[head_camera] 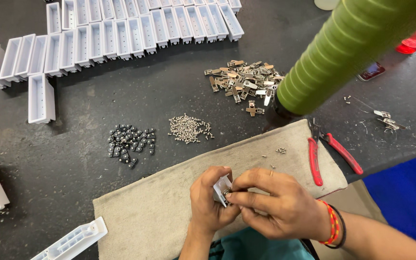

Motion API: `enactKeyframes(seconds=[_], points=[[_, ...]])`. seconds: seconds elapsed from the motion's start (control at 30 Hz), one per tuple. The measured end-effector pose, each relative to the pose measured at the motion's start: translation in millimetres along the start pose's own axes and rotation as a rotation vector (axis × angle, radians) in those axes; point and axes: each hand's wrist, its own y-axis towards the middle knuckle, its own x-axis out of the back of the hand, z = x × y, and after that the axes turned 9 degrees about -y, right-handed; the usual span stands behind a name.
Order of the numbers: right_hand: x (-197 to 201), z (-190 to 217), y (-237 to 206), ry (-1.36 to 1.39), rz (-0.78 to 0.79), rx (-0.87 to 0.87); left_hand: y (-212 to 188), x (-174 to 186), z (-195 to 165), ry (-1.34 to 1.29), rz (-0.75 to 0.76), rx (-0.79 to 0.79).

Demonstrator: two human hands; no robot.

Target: The person assembles small metal clips and screws into white plastic housings using a green cordless screwdriver. They pick up components from piles on the table, insert them into the housings, and tighten the screws. Completed units are placed aside.

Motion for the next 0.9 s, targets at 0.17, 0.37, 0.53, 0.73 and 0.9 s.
enactKeyframes(seconds=[0.17,0.37,0.53,0.73,0.9], points=[[-2.9,-0.4,-3.0,-0.028,-0.018,-0.009,-1.7,-0.7,2.5,-0.001,-0.009,-0.015],[-5.3,0.6,-3.2,-0.041,-0.029,-0.031,-2.4,-0.2,4.4,-0.024,-0.011,0.017],[-3.0,0.6,-0.2,-0.073,-0.035,0.022,-3.1,-0.4,5.4,-0.034,-0.009,-0.007],[1.3,5.2,4.1,-0.093,-0.007,0.025,-5.3,-0.3,7.7,-0.026,-0.009,0.019],[-1.1,6.0,5.8,-0.099,0.037,-0.043,-5.2,0.7,8.7,0.019,-0.027,0.014]])
